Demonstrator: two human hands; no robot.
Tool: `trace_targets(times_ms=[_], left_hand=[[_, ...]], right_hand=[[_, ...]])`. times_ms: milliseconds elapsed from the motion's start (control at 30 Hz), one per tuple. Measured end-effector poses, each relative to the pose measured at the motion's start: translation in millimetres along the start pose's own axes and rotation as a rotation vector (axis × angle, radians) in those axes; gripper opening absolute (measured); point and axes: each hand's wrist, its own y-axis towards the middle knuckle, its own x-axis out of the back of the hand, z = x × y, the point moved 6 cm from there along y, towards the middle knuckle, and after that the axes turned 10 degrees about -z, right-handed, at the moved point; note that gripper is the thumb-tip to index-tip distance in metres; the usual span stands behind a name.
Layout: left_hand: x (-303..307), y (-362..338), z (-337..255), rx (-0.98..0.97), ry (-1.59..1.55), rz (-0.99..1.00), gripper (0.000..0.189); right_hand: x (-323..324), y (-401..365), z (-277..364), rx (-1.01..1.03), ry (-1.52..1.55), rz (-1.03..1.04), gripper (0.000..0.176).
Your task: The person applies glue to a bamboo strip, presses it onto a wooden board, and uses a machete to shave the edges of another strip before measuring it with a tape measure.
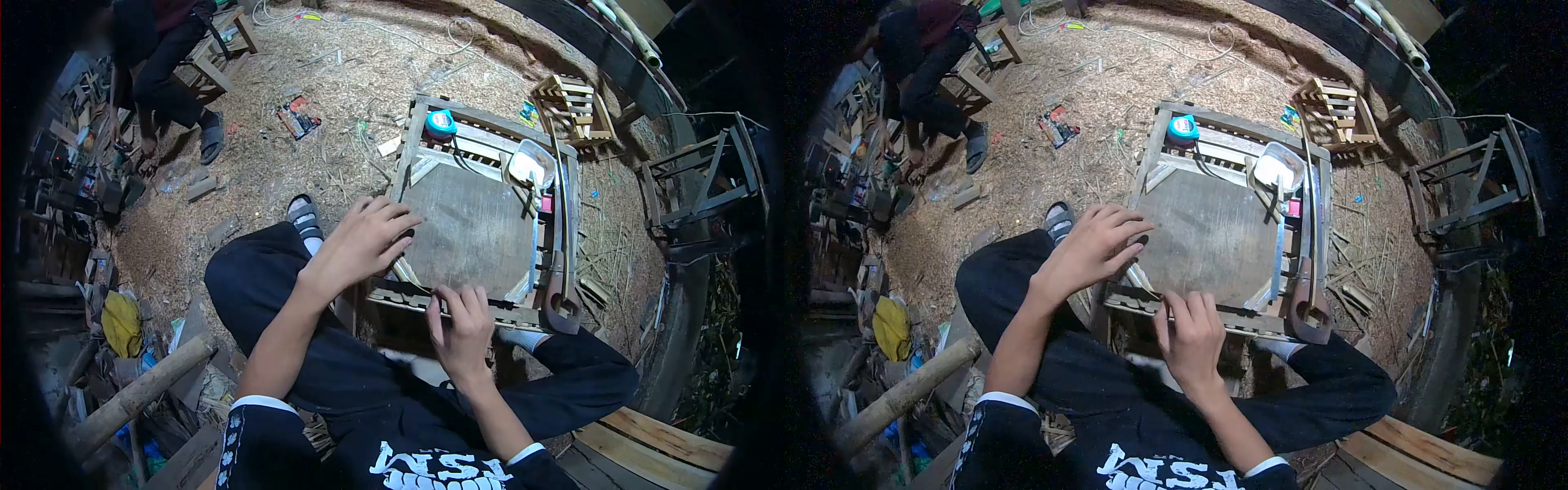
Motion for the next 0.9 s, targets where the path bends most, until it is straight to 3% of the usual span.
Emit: trace_targets(times_ms=[367, 467, 533, 733, 900], left_hand=[[0, 0, 1, 0.002, -0.002, 0.022, 0.037], [1, -1, -1, 0.009, -0.006, 0.022, 0.037], [1, -1, -1, 0.009, -0.009, 0.024, 0.037], [-1, -1, 1, 0.013, 0.005, 0.04, 0.038], [-2, -1, 1, 0.016, 0.013, 0.053, 0.038]], right_hand=[[-5, 5, 2, -0.004, 0.03, -0.032, 0.016], [-4, -6, -10, -0.09, 0.069, -0.026, 0.01], [-8, -13, -22, -0.291, 0.151, 0.04, 0.012], [-9, -18, -25, -0.392, 0.24, 0.026, 0.012], [-7, -25, -26, -0.339, 0.205, 0.05, 0.013]])
